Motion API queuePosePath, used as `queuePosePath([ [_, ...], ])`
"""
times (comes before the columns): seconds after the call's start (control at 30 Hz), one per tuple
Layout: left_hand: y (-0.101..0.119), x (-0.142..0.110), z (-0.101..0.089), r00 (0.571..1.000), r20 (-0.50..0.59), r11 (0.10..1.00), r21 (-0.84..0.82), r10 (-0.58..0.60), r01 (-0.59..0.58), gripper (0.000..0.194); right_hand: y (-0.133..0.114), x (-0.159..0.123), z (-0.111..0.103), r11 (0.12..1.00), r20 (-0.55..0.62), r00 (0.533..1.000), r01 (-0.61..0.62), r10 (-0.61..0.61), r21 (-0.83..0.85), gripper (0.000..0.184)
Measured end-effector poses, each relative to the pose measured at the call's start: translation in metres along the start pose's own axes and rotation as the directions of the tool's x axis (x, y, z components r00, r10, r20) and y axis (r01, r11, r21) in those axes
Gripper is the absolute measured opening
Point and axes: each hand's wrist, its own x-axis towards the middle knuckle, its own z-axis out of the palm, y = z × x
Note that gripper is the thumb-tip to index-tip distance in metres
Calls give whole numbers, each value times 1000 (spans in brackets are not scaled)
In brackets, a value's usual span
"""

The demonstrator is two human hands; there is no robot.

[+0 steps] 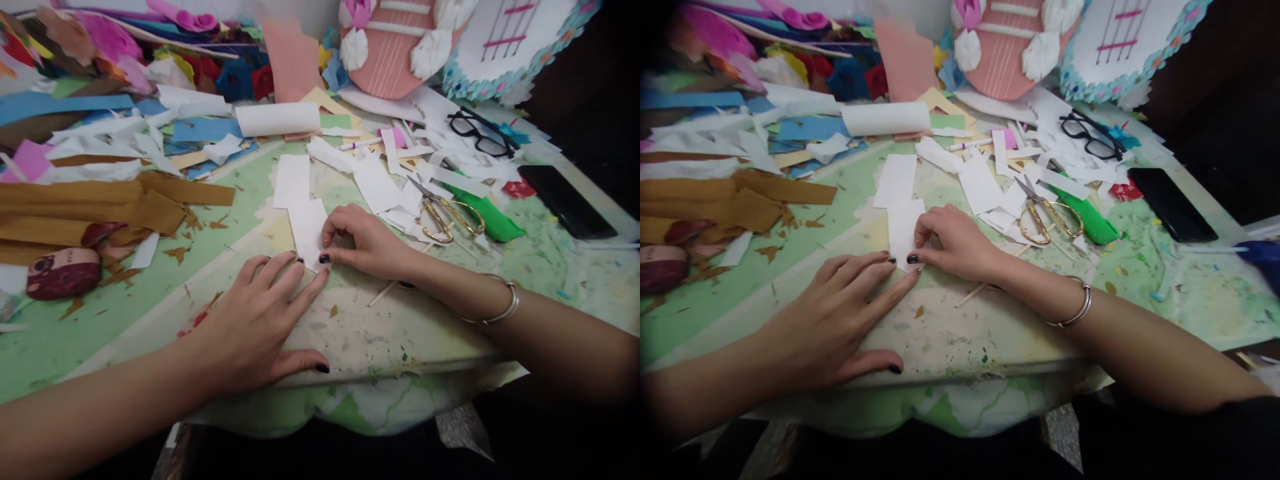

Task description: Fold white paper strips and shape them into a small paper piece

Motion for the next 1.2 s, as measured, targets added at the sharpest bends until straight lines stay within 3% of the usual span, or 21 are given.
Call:
queuePosePath([
  [0.17,0,0,-1,1000,1,999,-47,6,-6,85,4,0,-5,998,13,1000,-4,3,55,16],
  [0.33,1,-2,-4,998,54,998,-50,-22,25,83,15,-1,-7,982,-52,994,-91,101,167,11],
  [0.5,2,-3,-3,997,66,999,-31,-37,39,82,17,-3,-8,983,-58,993,-92,102,157,8],
  [0.67,3,-4,0,998,47,999,-26,-41,42,81,18,5,-14,946,-26,977,-199,213,256,15],
  [0.83,2,-3,1,999,32,999,-30,-32,33,81,20,37,-16,971,-65,973,-214,222,103,17],
  [1.03,2,-6,1,998,9,997,-39,-61,61,75,12,79,-15,945,82,946,-305,315,-116,39],
  [1.2,-2,-11,1,996,-50,997,-38,-74,72,67,10,88,-22,949,234,920,-312,313,-43,26],
])
